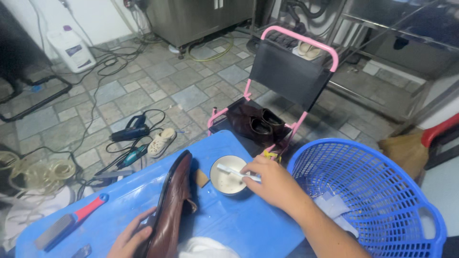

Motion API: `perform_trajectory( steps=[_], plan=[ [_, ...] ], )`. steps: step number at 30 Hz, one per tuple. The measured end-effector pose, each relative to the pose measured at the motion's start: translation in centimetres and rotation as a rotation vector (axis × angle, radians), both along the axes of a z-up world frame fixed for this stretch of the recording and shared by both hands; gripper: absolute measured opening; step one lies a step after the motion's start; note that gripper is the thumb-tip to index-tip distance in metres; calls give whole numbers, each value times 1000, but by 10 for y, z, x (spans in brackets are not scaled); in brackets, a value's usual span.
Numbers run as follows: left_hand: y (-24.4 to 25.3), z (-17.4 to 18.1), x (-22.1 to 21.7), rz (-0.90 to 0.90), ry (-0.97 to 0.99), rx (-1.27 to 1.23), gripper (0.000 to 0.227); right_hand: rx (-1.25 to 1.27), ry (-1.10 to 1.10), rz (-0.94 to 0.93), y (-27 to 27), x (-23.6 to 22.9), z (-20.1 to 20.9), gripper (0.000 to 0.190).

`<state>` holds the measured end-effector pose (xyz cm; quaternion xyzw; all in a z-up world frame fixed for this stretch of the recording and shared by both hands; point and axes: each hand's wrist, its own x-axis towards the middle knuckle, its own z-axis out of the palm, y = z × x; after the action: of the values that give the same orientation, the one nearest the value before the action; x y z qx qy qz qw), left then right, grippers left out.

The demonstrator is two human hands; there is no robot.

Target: The person cleans a brown leather loafer by applying a white substance with a small brush and then wiping the shoe with a white cloth. The person repeatedly applies the substance to the shoe's surface and wipes it down, focusing on the upper part of the shoe.

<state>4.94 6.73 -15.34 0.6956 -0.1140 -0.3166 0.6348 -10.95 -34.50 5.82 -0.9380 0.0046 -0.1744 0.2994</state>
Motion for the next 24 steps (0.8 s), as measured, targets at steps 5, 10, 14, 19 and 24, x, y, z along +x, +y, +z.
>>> perform_trajectory(
  steps=[5,10,14,19,24],
  plan=[
    [20,-80,7,138,-417,155,47,147,-10,33,9,-5,-15,22],
    [10,-90,18,195,-742,218,39,305,-3,95,44,-10,-23,23],
    [-6,-55,-11,278,-641,124,37,241,-119,294,73,-17,-27,22],
    [-18,36,-41,234,-629,72,49,247,-86,341,92,-18,-33,28],
    [-39,96,-69,247,-752,-6,75,154,-63,322,102,-19,-37,35]
  ],
)
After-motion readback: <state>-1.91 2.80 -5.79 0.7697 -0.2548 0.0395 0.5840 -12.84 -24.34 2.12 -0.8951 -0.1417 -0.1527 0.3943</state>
